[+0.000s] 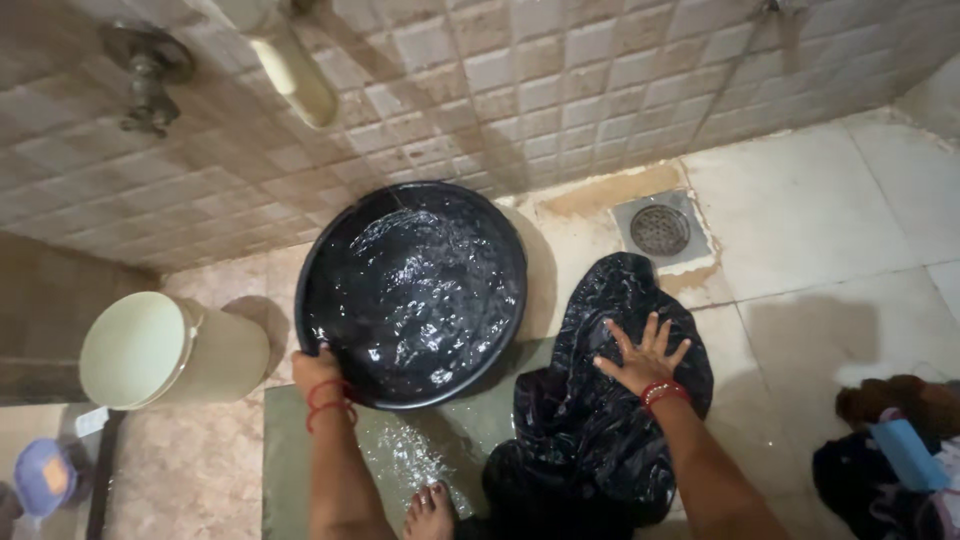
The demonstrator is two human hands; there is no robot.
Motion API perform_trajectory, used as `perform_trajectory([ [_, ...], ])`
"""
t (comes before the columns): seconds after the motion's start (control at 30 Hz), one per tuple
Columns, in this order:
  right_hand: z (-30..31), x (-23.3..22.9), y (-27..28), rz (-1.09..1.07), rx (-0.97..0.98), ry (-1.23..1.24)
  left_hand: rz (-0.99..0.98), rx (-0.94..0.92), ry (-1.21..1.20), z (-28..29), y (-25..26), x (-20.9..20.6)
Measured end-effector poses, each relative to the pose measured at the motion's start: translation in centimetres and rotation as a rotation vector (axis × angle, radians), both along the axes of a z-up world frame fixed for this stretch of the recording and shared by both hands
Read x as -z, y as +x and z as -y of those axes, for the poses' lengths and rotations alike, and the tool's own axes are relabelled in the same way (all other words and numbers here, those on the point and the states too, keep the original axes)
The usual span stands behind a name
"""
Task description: The person hand-washes a dark garment on a tiled floor using a basin of water and a scrub brush. They repeatedly scrub the fabric, rinse it under running tap water, and wring it out.
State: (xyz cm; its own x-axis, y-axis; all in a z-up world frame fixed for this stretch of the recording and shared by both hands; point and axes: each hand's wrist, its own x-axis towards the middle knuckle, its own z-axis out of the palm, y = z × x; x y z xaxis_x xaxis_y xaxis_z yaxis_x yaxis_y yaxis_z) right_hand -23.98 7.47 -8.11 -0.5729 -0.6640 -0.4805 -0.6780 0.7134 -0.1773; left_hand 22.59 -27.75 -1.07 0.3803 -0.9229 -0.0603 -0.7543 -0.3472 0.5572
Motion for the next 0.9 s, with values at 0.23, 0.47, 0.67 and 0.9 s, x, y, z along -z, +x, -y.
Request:
perform_trajectory([
  [0.23, -0.3, -0.9, 0.3, -0.028, -0.036, -0.025, 0.944, 0.053, -0.423, -0.6, -2.3, -1.4],
  [0.47, 3.1, -5.8, -4.1, -0.134, -0.139, -0.056, -0.913, 0.38, -0.093, -11.6, -20.5, 0.2],
  [0.67, 9.3, -6.4, -8.5, -0.371, -0.305, -0.378, -0.491, 1.03, 0.027, -19.6, -31.7, 0.9],
  [0.9, -0.4, -4.8, -1.7, -0.067, -0.543, -0.115, 0.421, 1.459, 0.437, -24.1, -28.1, -0.9],
])
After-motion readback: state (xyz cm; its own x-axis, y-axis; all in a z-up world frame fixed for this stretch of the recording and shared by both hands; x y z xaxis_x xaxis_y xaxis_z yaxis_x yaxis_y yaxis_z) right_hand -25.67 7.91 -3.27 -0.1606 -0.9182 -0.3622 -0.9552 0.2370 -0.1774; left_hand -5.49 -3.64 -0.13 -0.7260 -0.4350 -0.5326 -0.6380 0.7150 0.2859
